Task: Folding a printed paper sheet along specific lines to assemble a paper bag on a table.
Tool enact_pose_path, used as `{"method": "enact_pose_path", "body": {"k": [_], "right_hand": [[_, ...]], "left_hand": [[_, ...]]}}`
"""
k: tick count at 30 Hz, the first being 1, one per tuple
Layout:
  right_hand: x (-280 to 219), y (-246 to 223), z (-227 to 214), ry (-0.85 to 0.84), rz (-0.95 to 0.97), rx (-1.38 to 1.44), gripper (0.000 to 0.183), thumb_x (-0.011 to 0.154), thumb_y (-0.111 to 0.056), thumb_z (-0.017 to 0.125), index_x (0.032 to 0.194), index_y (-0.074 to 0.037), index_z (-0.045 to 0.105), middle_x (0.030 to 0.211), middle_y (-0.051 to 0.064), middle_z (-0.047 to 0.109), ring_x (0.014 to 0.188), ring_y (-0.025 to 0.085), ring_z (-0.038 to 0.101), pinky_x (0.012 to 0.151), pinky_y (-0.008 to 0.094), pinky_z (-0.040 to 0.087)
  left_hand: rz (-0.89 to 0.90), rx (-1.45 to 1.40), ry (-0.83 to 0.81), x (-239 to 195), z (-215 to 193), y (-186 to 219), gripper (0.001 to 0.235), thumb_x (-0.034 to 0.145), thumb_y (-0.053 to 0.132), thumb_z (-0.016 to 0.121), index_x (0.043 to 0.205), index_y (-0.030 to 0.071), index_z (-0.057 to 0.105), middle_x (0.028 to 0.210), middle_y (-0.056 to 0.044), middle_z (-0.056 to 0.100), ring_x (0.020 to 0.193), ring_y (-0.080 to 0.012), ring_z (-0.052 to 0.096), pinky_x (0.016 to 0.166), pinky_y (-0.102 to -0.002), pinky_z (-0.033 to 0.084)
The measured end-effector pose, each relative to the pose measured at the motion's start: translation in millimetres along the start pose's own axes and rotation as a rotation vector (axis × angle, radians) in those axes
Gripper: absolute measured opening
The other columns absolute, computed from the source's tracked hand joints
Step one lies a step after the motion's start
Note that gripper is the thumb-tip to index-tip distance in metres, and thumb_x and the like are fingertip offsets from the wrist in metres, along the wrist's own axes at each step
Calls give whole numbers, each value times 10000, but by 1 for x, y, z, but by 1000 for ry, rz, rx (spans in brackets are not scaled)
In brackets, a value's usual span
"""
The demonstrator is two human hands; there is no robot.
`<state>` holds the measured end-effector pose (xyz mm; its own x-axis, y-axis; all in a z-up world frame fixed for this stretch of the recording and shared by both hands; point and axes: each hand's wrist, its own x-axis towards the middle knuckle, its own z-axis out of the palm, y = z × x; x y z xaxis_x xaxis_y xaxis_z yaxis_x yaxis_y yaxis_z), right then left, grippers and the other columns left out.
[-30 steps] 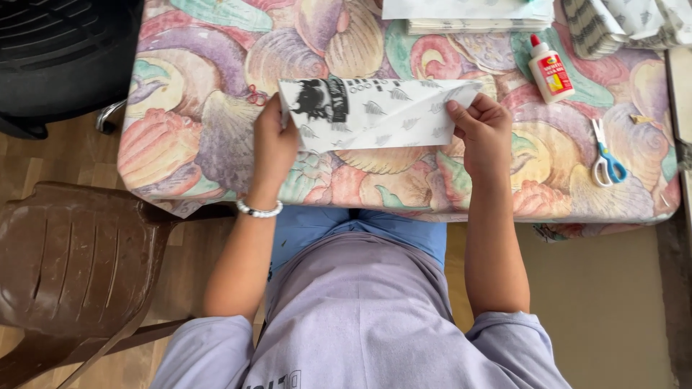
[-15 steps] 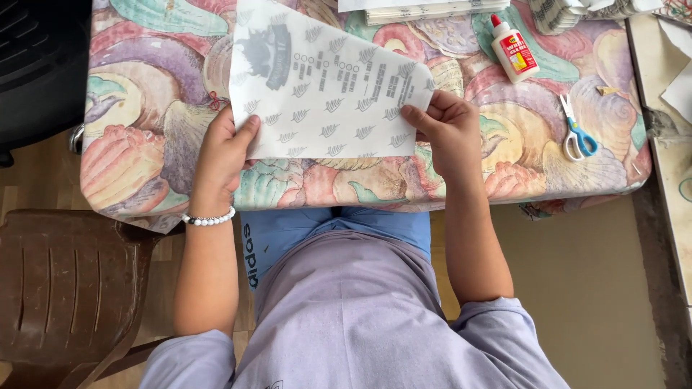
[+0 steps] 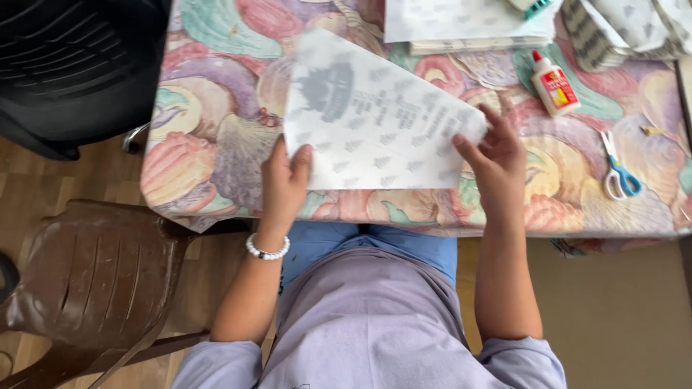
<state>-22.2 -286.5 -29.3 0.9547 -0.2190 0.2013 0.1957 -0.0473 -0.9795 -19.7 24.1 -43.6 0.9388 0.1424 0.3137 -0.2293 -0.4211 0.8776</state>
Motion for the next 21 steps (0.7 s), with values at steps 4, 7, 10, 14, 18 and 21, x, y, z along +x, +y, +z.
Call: {"method": "enact_pose_path", "body": {"k": [4,7,10,14,18,21], "right_hand": [[9,-18,14,102,-512,-487,564,1080,-99,788,1523,34,465,1310,316,631,1213,464,625,1019,567,501],[20,-42,35,19,-663,-510,459,1099,-233,730,1414,73,597,1276,295,647,1192,437,642,997,524,523],[20,-70,63,-97,-691,-545,465,1073,-279,671,1372,72,604,1322,271,664,1248,404,661,1062,486,582],[17,-77,79,-184,-630,-361,289,1016,-161,749,1232,24,692,1100,175,723,1049,300,719,954,408,591],[10,-68,70,-162,-504,-215,69,957,-26,810,985,21,768,847,118,713,787,198,680,838,337,567],[6,-67,63,-177,-452,-148,67,936,17,812,953,55,760,818,147,699,750,192,649,811,339,565]], "left_hand": [[-56,-65,-59,-13,4,-6,253,1076,224,521,1163,15,635,796,-147,706,641,-209,678,562,-308,598],[-7,-23,-80,-20,8,-7,270,1070,231,529,1084,-22,620,734,-180,677,622,-257,690,519,-328,558],[117,93,-126,-28,9,0,313,1086,333,425,1010,36,487,624,-39,453,479,-149,422,453,-324,282],[220,144,-76,-40,9,4,247,1085,213,479,1174,7,582,693,-125,624,533,-241,622,468,-323,462],[272,179,-59,-51,5,10,185,1083,188,489,1044,63,620,636,-111,624,465,-250,636,413,-293,510],[320,190,-39,-56,-3,22,150,1077,164,505,1039,83,626,639,-90,623,456,-225,632,417,-280,522]]}}
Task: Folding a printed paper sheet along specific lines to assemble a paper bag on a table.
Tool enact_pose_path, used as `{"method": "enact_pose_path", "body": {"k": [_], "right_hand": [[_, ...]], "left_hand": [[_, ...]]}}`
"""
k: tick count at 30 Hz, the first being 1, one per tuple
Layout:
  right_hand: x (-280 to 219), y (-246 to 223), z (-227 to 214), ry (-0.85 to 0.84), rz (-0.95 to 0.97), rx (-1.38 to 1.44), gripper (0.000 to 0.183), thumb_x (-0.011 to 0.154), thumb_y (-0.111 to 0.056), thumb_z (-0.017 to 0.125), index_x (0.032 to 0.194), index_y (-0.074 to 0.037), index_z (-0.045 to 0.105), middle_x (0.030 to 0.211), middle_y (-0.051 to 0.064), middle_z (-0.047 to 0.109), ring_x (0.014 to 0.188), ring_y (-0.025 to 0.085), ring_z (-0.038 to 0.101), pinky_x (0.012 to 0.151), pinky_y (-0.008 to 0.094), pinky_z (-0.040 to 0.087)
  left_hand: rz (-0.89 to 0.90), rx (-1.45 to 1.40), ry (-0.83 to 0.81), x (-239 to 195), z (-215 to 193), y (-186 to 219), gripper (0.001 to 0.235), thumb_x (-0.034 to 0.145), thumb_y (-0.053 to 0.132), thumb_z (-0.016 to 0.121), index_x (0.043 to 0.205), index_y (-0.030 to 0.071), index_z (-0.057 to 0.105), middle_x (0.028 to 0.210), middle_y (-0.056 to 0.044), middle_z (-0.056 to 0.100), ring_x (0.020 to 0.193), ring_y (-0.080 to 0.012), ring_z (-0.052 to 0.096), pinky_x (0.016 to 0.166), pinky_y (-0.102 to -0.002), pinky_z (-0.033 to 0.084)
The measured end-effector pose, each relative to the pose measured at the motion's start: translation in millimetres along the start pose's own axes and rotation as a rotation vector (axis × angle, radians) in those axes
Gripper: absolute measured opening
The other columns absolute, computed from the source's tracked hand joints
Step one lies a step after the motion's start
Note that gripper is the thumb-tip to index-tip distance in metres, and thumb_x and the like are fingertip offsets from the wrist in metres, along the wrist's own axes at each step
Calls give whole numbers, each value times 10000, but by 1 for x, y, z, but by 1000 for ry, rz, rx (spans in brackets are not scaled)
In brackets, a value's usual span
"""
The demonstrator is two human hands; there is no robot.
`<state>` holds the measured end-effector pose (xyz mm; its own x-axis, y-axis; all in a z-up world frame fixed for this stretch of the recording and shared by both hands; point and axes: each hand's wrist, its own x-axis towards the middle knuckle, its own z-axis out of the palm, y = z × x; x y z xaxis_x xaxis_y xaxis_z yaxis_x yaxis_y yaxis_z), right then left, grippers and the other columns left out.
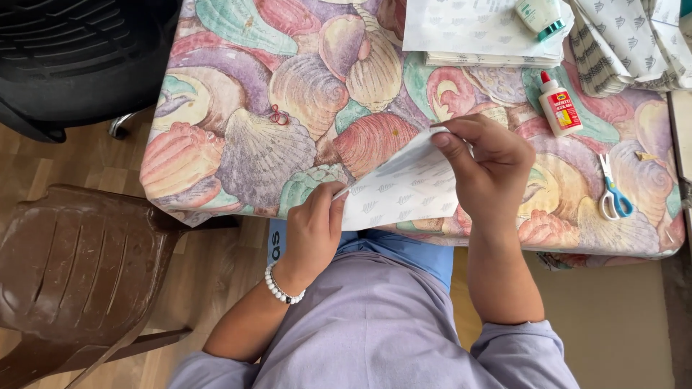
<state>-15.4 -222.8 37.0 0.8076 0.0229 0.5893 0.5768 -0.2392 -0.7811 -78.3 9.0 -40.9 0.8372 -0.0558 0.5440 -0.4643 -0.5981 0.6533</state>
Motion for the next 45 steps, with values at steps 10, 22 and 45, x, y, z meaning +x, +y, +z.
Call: {"method": "enact_pose_path", "body": {"k": [10,22,45], "right_hand": [[-3,-24,-2,-65,18,-56,57,936,34,803,899,44,761,771,149,697,766,177,640,812,342,538],[51,43,28,-276,383,-156,132,941,-93,798,1059,-35,786,804,142,718,795,129,630,740,360,513],[78,186,81,-495,239,-380,84,973,-55,693,941,-36,768,871,78,721,733,240,655,656,358,508]], "left_hand": [[52,-45,-250,38,-58,35,693,906,407,735,1337,-99,540,1191,-361,628,1099,-515,641,940,-595,518],[-95,-406,-107,114,45,-33,246,1064,220,538,901,115,690,535,-11,553,582,-39,462,511,-271,474],[183,29,-588,216,78,-154,129,865,86,813,993,70,808,879,-54,750,789,-219,698,690,-350,570]]}}
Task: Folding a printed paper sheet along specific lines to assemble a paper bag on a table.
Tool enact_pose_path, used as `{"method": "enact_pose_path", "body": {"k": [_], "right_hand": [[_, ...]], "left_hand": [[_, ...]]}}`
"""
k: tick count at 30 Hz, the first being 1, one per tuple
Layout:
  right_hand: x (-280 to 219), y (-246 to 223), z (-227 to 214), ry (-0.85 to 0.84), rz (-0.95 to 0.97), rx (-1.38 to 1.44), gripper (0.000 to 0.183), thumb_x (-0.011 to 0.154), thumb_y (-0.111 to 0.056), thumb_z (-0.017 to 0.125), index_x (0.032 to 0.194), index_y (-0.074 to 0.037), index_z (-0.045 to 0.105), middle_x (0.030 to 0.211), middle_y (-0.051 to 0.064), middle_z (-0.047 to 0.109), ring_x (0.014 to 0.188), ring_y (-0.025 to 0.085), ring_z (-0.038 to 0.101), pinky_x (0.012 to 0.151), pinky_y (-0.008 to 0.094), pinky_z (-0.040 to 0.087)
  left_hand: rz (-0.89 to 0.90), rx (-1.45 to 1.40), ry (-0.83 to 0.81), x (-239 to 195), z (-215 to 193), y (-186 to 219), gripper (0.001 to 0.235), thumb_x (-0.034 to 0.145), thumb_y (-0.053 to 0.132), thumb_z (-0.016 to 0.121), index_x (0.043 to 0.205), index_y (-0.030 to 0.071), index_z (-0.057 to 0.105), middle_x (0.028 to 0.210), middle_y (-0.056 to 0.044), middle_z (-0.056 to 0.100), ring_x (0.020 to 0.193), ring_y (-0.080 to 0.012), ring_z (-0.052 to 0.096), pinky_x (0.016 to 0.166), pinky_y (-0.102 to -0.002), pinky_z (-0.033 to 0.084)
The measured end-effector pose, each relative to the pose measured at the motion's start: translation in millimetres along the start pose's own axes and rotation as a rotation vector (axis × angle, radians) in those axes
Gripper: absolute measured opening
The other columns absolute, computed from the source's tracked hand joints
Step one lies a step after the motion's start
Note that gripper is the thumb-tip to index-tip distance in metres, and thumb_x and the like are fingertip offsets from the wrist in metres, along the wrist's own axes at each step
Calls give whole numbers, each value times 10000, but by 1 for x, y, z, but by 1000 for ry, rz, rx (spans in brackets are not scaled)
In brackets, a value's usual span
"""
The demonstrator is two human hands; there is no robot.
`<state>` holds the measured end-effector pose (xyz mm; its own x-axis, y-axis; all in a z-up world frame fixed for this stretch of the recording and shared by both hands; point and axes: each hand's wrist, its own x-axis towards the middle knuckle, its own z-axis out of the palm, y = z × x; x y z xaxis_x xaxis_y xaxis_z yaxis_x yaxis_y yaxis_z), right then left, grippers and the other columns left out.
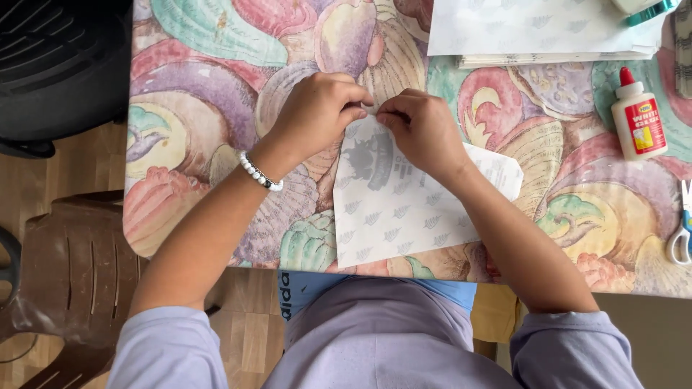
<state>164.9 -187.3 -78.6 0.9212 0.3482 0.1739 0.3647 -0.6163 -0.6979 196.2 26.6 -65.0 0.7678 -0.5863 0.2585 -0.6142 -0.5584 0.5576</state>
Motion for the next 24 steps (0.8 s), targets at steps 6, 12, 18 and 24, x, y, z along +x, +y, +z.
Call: {"method": "enact_pose_path", "body": {"k": [6,12,18,24], "right_hand": [[-2,4,14,85,-1,-98,63,926,-48,735,955,-46,791,810,80,695,722,259,687,598,354,561],[-10,-7,11,126,-48,-190,72,966,-71,722,968,-45,789,885,107,691,793,296,704,656,374,582],[-20,3,-14,14,-17,-236,79,951,-93,741,1001,-82,802,889,103,717,782,305,721,626,382,579],[-40,20,-48,-67,79,-144,99,933,-39,753,1018,-14,798,850,170,731,720,321,705,585,390,554]], "left_hand": [[54,137,-224,3,-3,-8,25,924,86,716,919,87,740,792,-69,684,772,-306,725,712,-427,600],[219,256,-250,1,-7,-13,78,954,20,642,933,9,717,831,-108,680,771,-301,732,688,-400,620],[246,257,-272,2,-1,-20,168,1001,36,592,903,40,729,784,-72,661,725,-218,724,680,-290,609],[259,281,-247,4,-5,-15,137,972,25,623,885,41,728,754,-63,659,704,-217,730,636,-284,604]]}}
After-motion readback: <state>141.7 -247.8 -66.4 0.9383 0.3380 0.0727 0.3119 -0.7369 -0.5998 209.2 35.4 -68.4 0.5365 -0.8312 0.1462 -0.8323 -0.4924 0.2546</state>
